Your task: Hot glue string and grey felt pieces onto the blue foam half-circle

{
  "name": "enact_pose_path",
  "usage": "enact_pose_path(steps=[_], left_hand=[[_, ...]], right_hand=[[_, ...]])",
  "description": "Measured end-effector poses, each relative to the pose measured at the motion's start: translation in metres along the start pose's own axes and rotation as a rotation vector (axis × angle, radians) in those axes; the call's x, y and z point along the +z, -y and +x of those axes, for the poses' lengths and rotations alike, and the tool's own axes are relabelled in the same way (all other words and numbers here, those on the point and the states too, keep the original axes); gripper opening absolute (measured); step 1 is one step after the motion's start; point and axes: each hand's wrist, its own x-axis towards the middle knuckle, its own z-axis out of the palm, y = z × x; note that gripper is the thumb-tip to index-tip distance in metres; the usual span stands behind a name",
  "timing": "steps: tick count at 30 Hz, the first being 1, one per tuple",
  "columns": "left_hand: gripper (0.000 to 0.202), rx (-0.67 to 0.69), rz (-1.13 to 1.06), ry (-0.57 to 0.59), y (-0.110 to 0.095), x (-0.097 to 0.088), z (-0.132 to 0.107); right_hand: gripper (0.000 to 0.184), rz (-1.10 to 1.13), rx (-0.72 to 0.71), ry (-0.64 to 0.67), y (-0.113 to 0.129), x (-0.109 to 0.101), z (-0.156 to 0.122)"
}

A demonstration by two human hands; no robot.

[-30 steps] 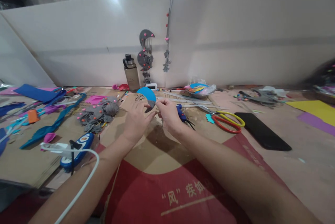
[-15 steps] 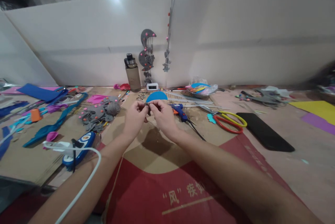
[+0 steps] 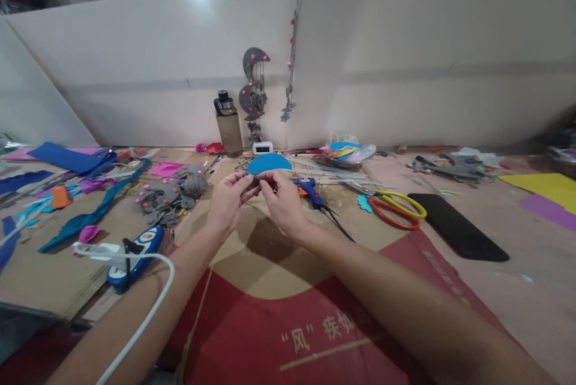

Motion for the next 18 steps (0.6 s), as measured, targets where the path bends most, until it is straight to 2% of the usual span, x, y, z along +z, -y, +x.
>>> enact_pose_path(steps=[3, 8, 11, 14, 18], left_hand=[[0.019, 0.011, 0.031, 0.010, 0.002, -0.003, 0.002], [0.020, -0.002, 0.020, -0.045, 0.005, -0.009, 0.009], [0.018, 0.019, 0.005, -0.073, 0.004, -0.014, 0.015], [0.016, 0.036, 0.006, -0.123, 0.001, -0.019, 0.020], [0.013, 0.040, 0.011, -0.152, -0.002, -0.024, 0.024]], right_hand=[[0.019, -0.028, -0.039, 0.038, 0.002, -0.002, 0.000], [0.020, -0.164, -0.146, 0.103, 0.003, -0.003, -0.001], [0.019, -0.250, -0.158, 0.147, 0.004, -0.008, 0.005], [0.023, -0.401, -0.139, 0.109, 0.003, -0.027, 0.019], [0.019, -0.728, -0.046, 0.049, -0.010, -0.066, 0.033]])
